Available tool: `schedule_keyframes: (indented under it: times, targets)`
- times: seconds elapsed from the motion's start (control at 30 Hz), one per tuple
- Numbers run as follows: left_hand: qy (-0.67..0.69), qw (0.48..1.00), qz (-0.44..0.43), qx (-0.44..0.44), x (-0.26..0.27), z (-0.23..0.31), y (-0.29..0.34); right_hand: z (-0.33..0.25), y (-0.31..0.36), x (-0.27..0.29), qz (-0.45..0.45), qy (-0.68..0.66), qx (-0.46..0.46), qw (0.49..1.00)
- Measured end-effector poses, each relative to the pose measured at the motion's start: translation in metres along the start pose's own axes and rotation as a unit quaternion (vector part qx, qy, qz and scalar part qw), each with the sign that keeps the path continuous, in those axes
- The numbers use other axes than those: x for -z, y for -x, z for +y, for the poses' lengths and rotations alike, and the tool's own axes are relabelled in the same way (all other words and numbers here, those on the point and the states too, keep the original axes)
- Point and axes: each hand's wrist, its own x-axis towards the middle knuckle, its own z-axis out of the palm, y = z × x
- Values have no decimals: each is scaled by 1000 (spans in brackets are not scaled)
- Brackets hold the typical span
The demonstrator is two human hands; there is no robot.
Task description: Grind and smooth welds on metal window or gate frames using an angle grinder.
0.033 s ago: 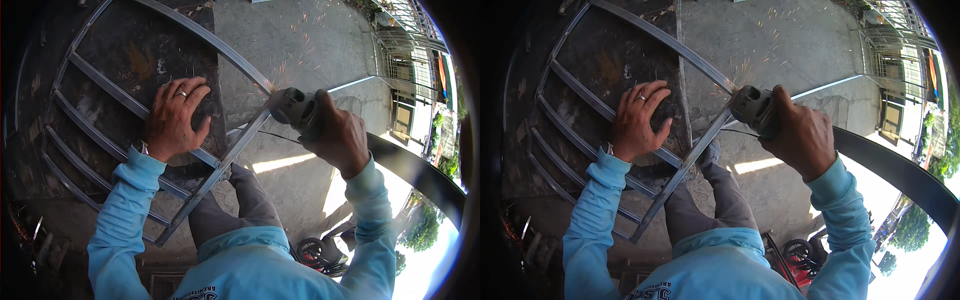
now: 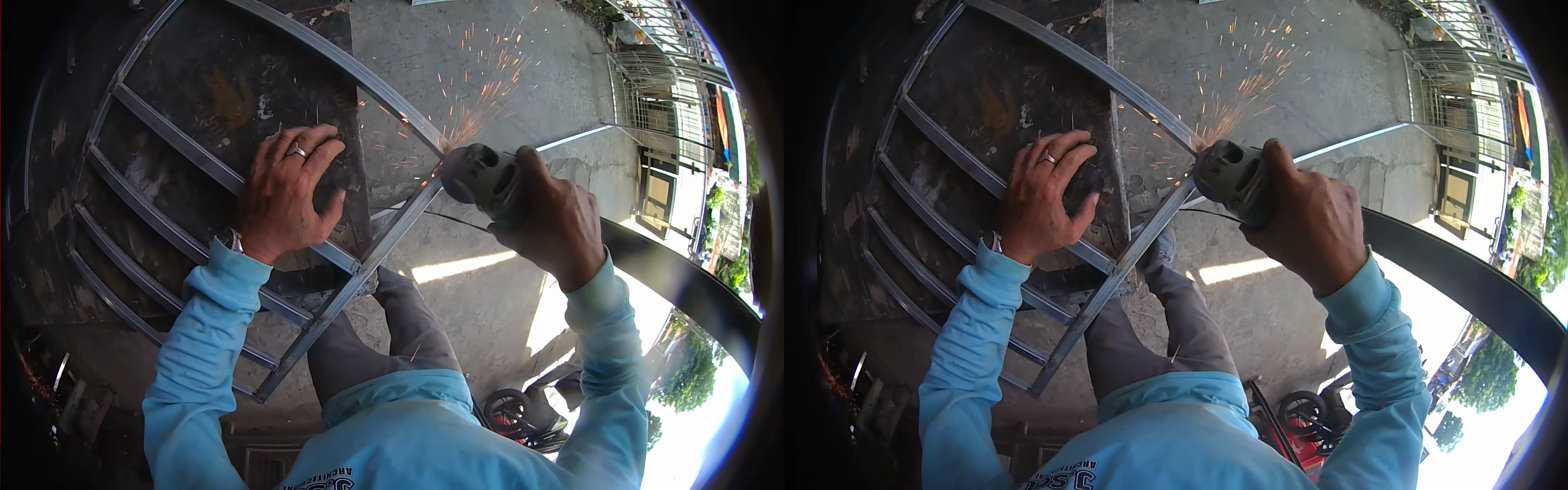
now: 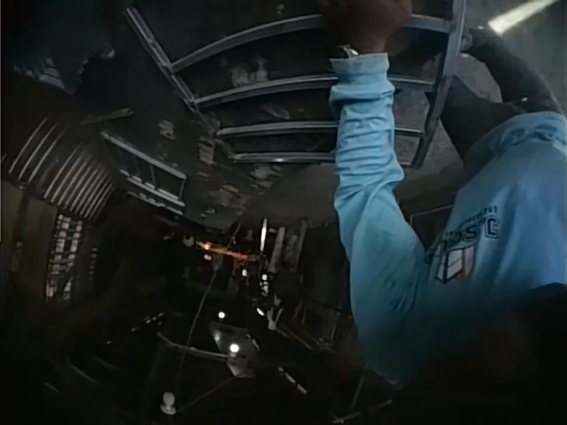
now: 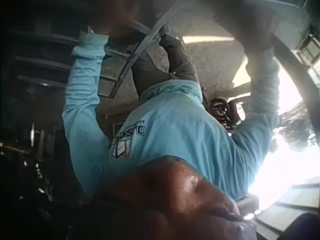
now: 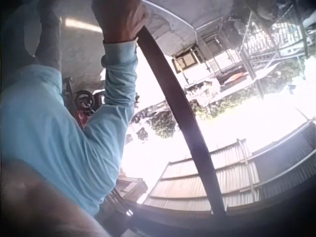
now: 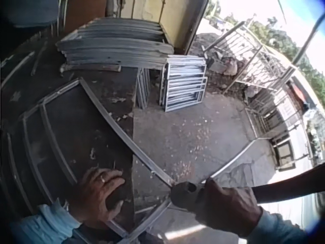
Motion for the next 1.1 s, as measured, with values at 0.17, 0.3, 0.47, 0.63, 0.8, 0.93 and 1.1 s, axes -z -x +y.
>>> schedule_keyframes:
  times: [0.17,0.3,0.47,0.63,0.8,0.93,1.1]
  targets:
    - [-6,1000,8,-4,2,-1,2,3,0,1,3,10,-3,1000]
    - [-3,1000,11,-5,1,-1,2,-4,-1,3,-5,11,5,1000]
    - [4,1000,5,-8,1,-2,2,-5,-3,7,-6,3,-28,1000]
    - [7,1000,10,-10,2,-4,2,-6,-5,8,-6,15,-34,999]
    - [11,1000,8,-9,2,-3,2,-3,-6,5,-6,16,-48,999]
    - [15,1000,6,-5,2,-3,2,-3,-6,5,-4,-5,-47,999]
    - [17,1000,-11,1,4,-3,2,-6,-4,2,0,-12,-42,999]
